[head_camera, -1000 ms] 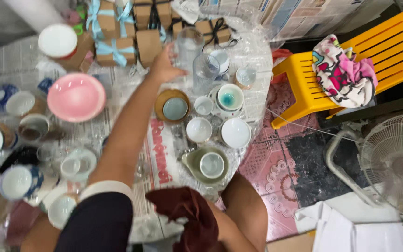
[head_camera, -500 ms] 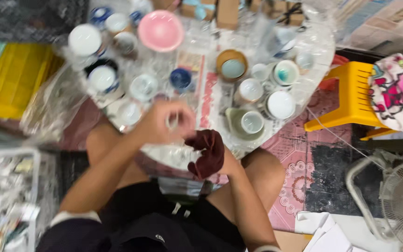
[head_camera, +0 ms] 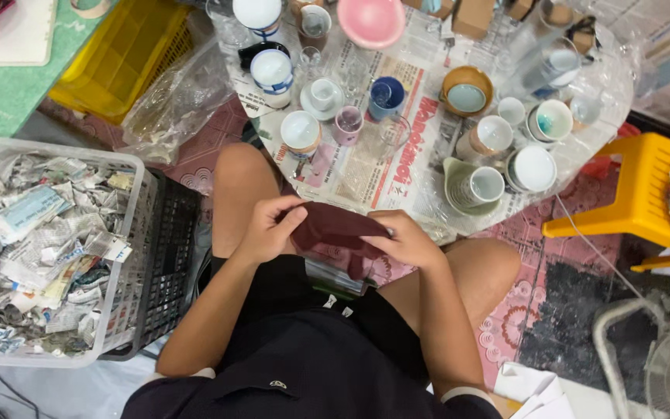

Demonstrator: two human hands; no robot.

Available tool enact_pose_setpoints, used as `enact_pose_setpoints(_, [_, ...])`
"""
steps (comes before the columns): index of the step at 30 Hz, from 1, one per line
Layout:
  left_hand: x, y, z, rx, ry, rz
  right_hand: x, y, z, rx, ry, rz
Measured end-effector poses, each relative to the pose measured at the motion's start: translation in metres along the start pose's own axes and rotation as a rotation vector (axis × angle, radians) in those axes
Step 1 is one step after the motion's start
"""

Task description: The person wipes a clear glass tumbler and a pink bowl with a dark cloth. The person then wipes a small ceramic bowl. The person handles the items one at a time and places them back on the table.

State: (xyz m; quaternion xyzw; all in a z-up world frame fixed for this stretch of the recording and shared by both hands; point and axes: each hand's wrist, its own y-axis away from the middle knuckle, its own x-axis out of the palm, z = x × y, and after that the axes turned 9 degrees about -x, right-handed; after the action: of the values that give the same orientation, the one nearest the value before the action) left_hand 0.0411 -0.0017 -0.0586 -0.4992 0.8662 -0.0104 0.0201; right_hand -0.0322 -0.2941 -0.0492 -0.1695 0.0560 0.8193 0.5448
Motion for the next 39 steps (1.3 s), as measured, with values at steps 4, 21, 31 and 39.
enact_pose_setpoints(4, [0.015,-0.013,-0.008,-0.036,0.056,0.059,-0.014,-0.003,-0.005,0.038,0.16,-0.04])
enact_pose_setpoints(21, [0.081,-0.176,-0.02,0.149,-0.683,0.081,-0.01,0.01,-0.065,0.045,-0.662,-0.804])
enact_pose_setpoints(31, [0.096,-0.191,0.044,0.173,-0.875,0.122,-0.027,0.011,-0.067,-0.23,-1.151,-0.997])
enact_pose_setpoints(39, [0.083,-0.172,0.021,0.335,-0.473,0.09,-0.033,0.024,-0.046,-0.336,-1.031,-1.116])
